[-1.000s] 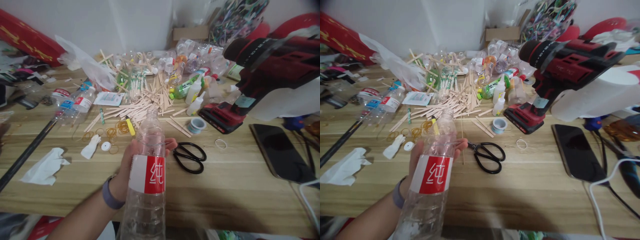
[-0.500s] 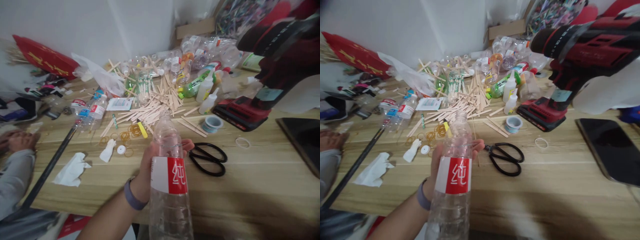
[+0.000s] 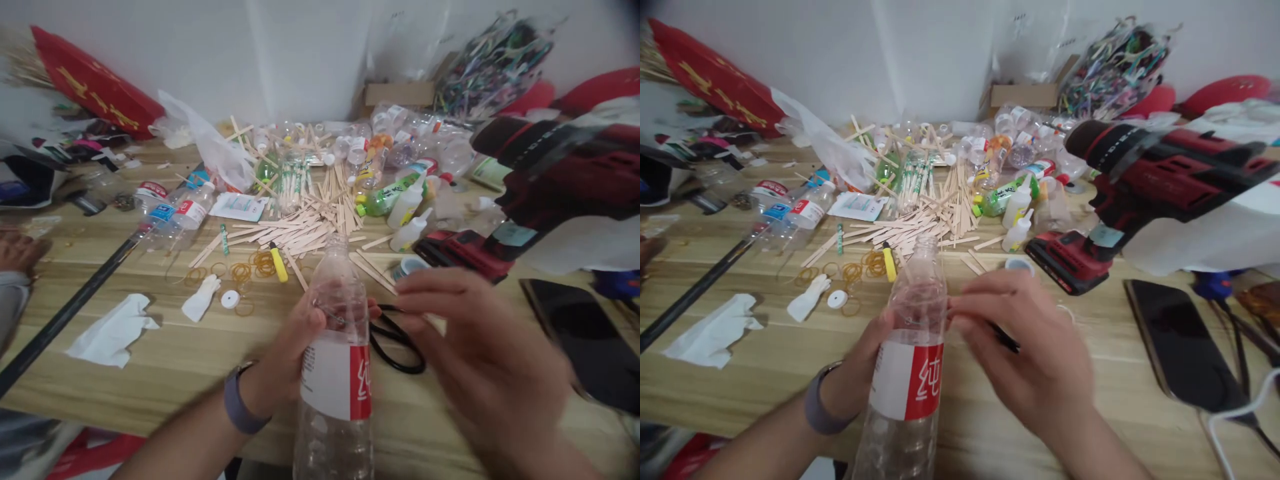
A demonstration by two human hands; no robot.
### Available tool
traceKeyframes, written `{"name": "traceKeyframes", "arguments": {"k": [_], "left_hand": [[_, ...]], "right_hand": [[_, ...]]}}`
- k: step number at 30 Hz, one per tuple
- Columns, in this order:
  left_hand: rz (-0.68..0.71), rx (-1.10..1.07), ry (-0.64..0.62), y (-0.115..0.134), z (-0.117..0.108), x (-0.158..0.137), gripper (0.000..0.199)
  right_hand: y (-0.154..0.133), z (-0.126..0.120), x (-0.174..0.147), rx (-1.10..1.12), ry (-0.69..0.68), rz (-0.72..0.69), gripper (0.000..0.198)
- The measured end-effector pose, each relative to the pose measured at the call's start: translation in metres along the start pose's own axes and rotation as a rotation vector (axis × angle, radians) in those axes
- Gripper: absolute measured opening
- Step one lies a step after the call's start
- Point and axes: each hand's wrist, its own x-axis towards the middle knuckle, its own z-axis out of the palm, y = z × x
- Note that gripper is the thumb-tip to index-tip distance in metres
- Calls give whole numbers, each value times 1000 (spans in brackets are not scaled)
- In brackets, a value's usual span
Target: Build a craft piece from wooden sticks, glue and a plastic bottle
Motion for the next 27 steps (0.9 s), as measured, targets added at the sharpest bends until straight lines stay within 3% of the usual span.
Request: {"name": "traceKeyframes", "arguments": {"k": [3,6,17,21,27], "left_hand": [[-4,0,49,1,2,-2,45],[-12,34,36,3,1,-1,48],[13,103,-50,9,2,-1,54],[25,112,-24,8,1,-1,55],[33,153,-17,8,3,-1,46]], "right_hand": [[4,19,12,-12,-97,-208,16],[6,27,5,-49,-96,-300,24],[3,29,-2,-31,-115,-286,30],[3,27,-2,-3,-115,-245,34],[1,25,-3,-150,-101,-311,34]]}}
